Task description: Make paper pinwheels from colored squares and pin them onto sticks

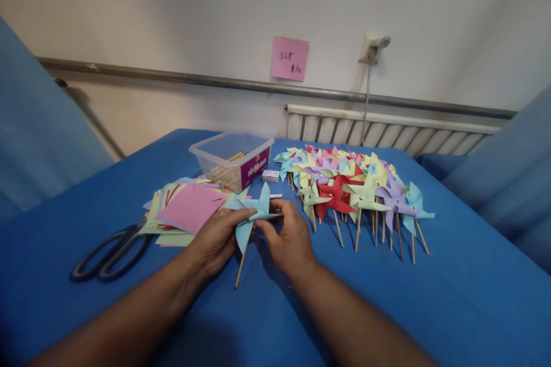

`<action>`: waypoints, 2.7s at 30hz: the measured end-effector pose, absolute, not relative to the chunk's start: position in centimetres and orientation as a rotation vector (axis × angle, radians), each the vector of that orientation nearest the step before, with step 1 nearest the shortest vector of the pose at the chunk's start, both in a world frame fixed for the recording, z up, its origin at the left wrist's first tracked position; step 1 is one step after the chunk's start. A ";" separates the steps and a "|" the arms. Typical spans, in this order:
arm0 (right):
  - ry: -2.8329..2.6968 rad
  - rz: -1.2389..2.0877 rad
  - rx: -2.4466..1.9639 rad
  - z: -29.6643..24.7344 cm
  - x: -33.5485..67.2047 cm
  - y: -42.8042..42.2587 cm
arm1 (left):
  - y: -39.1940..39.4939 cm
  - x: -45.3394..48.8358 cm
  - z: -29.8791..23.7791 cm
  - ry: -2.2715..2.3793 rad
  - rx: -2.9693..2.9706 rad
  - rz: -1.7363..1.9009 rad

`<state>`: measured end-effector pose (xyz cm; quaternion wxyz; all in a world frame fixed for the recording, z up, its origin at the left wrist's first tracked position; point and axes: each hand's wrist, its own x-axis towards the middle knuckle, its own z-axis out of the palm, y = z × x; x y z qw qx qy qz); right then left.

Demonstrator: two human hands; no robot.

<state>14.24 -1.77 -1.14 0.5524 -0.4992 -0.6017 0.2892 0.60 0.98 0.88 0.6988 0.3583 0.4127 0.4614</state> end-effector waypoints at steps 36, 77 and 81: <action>-1.655 0.270 -1.206 -2.6 14.1 -1.8 | 1.4 0.5 0.5 0.909 0.905 1.170; -1.356 0.616 -1.103 -1.7 14.0 -1.8 | 1.0 0.7 0.8 0.906 0.958 1.090; -1.224 0.669 -1.109 -1.8 14.6 -1.1 | 0.9 0.8 0.7 0.879 1.008 1.041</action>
